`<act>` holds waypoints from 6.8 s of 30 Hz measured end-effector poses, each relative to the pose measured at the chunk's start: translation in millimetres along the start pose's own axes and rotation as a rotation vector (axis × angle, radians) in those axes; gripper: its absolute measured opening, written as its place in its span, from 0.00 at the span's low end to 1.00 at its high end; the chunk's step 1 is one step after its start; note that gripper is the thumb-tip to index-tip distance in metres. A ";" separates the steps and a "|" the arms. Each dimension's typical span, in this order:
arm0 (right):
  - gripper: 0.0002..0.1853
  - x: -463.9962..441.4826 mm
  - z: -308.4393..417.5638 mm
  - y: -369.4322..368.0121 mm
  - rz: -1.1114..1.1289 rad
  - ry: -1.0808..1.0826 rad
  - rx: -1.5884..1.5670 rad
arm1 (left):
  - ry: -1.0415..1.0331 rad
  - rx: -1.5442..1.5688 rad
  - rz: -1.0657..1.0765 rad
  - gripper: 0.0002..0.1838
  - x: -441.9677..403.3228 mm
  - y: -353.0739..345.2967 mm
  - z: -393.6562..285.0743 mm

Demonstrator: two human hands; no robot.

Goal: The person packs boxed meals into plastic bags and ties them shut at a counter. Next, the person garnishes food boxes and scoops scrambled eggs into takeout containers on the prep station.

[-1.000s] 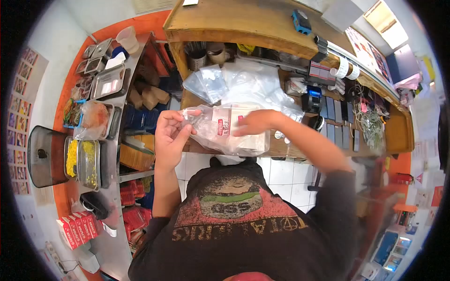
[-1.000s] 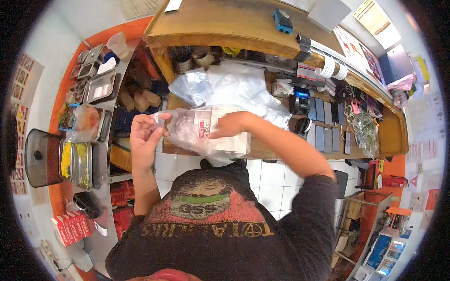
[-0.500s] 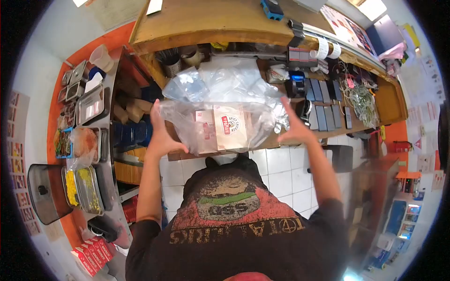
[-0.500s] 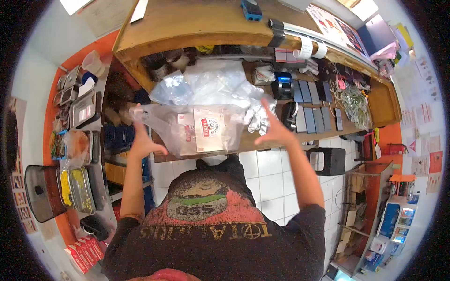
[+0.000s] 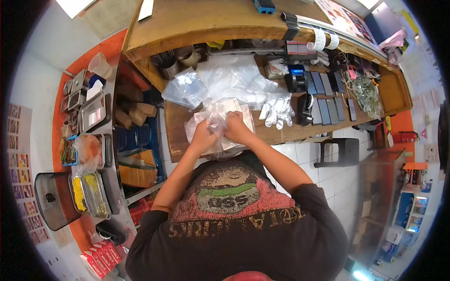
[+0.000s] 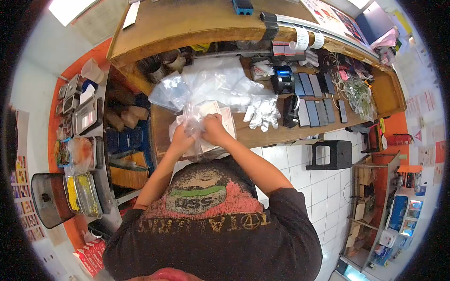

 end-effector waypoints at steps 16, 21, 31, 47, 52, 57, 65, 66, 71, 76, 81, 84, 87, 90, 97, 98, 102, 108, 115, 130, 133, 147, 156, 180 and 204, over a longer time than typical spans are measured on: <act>0.24 3.9 15.2 53.6 -0.172 -0.483 -0.665 | -0.648 -0.405 0.098 0.19 -16.2 -2.7 -20.9; 0.53 18.8 -21.5 68.8 -0.254 -0.075 -0.517 | -0.108 0.117 0.041 0.12 -20.4 -13.6 -18.7; 0.26 -18.9 -3.2 7.0 -0.028 -0.229 -0.134 | 0.267 0.580 -0.598 0.20 -50.6 -35.5 -34.0; 0.12 -37.6 52.6 5.2 -0.288 0.124 -0.589 | -0.176 0.091 0.021 0.60 -33.7 -28.3 -37.8; 0.16 -49.1 47.4 37.3 0.064 0.082 -0.770 | -0.030 0.161 -0.050 0.48 -34.4 -30.7 -14.4; 0.30 -71.4 -26.3 130.4 0.357 0.004 -0.742 | -0.108 -0.056 0.051 0.35 -32.1 -23.9 7.5; 0.17 -104.6 -357.0 199.5 -0.688 -0.678 0.266 | -0.421 -0.649 0.003 0.14 -47.1 -29.1 4.8; 0.17 -106.7 -363.2 197.8 -0.672 -0.683 0.321 | -0.419 -0.660 -0.064 0.16 -44.7 -32.0 6.9; 0.15 -125.1 -373.7 188.1 -0.491 -0.713 0.472 | -0.346 -0.809 -0.092 0.22 -50.0 -43.7 5.0; 0.09 -132.0 -407.0 179.6 -0.536 -0.722 0.555 | -0.329 -0.971 -0.123 0.26 -48.3 -50.7 8.7; 0.07 -106.9 -393.2 221.4 -0.675 -0.502 0.418 | -0.015 -0.496 -0.487 0.25 -37.9 -61.4 25.1; 0.08 -72.6 -385.4 239.2 -0.838 -0.593 0.308 | 0.195 -0.223 -0.607 0.26 -39.0 -82.9 14.7; 0.16 -41.3 -336.9 235.5 -1.000 -0.769 -0.372 | 0.168 -0.461 -0.665 0.23 -41.1 -105.8 -13.7; 0.09 -23.7 -299.1 188.9 -0.801 -0.974 -1.218 | 0.060 -0.828 -0.487 0.19 -43.4 -126.7 30.1; 0.05 -8.9 -186.3 105.1 -0.129 -0.819 -1.157 | -0.084 -0.853 -0.631 0.10 -40.5 -126.6 -85.1; 0.04 -16.6 -175.6 99.8 -0.068 -0.751 -1.117 | -0.118 -0.882 -0.635 0.10 -39.6 -125.1 -90.1; 0.07 -47.9 -104.0 99.1 0.085 -0.612 -0.928 | 0.067 -0.897 -0.544 0.11 -43.1 -127.6 -80.5; 0.11 -76.7 -158.7 34.5 0.330 -0.216 -0.768 | 0.150 -0.665 -0.562 0.14 -42.5 -116.3 -90.2; 0.18 -79.0 -122.3 21.2 0.443 -0.183 -0.650 | 0.138 -0.630 -0.537 0.19 -28.8 -100.9 -90.5; 0.32 -70.5 -81.1 77.8 0.821 0.050 -0.246 | 0.256 0.107 -0.703 0.09 -13.4 -101.6 -64.3; 0.24 -39.8 -61.3 101.6 0.775 -0.026 -0.527 | 0.372 0.291 -0.742 0.08 -26.9 -108.5 -41.2; 0.18 -23.6 -22.6 98.8 0.624 -0.232 -0.388 | -0.197 -0.384 -0.624 0.10 20.5 -97.3 -35.1; 0.21 -25.8 -30.0 90.4 0.551 -0.202 -0.282 | -0.870 -0.980 -0.390 0.07 26.5 -108.4 -49.6; 0.18 -33.8 -33.4 105.3 0.531 -0.444 -0.454 | -0.756 -0.802 -0.517 0.05 7.4 -108.5 -49.6; 0.28 -25.5 9.3 145.7 0.584 -0.738 -0.690 | -0.328 -0.601 -0.591 0.06 -9.2 -114.6 -45.4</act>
Point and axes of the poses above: each hand's wrist, its own x-axis away from the middle knuckle, its own y-axis out of the back of the hand, z = x × y, the point moved 2 cm from there along -x, towards the middle knuckle, and after that the axes turned 10 degrees about -z, right-handed, at the moved point
